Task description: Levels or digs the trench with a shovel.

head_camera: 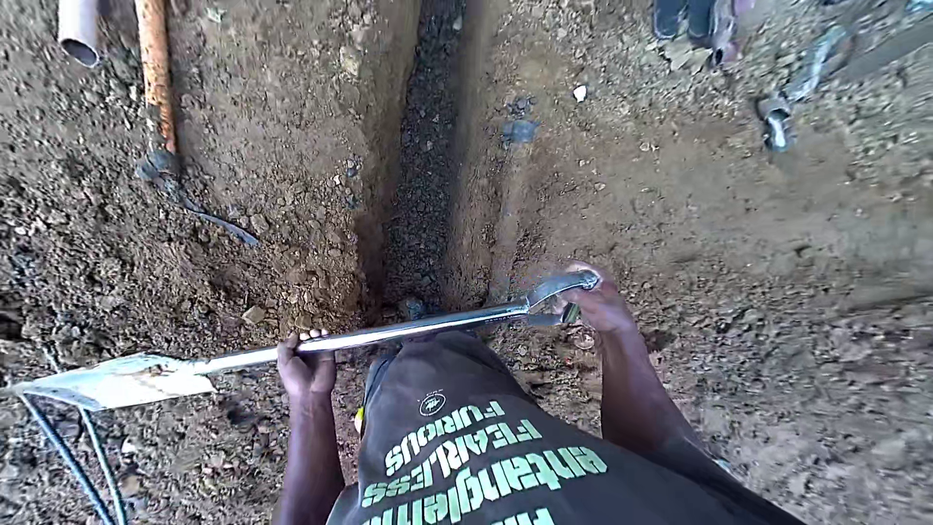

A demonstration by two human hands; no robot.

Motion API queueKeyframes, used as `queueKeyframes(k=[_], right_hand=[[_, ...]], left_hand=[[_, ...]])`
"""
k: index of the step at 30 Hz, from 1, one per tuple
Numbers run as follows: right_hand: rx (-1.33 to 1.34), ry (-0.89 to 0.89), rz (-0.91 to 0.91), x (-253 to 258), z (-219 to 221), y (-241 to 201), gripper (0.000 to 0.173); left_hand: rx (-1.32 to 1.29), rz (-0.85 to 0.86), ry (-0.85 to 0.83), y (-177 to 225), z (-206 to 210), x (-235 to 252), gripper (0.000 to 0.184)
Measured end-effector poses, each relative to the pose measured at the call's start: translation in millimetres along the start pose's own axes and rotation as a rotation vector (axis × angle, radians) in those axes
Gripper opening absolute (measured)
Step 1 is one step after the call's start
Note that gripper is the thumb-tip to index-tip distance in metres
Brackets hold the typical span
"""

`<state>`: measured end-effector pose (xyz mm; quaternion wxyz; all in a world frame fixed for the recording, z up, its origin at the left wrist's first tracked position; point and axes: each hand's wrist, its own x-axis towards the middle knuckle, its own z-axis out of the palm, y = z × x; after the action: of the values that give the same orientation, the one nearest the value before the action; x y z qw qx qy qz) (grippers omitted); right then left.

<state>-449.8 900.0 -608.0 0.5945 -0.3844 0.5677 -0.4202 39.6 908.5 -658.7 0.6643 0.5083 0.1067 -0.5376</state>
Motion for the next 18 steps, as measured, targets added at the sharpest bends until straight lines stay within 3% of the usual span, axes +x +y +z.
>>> queueKeyframes(k=[6,10,18], right_hand=[[0.173,0.205,-0.155,-46.2,-53.0,9.0,0.015],[0.285,0.364,-0.278,-93.0,-61.2,24.8,0.020],[0.216,0.655,-0.463,-174.7,-58.6,19.6,0.019]], left_hand=[[0.157,-0.062,-0.188,-16.2,101.5,-14.3,0.026],[0.282,-0.129,-0.313,-34.5,172.3,-20.6,0.028],[0.400,-0.381,-0.721,-134.6,326.3,-12.1,0.011]])
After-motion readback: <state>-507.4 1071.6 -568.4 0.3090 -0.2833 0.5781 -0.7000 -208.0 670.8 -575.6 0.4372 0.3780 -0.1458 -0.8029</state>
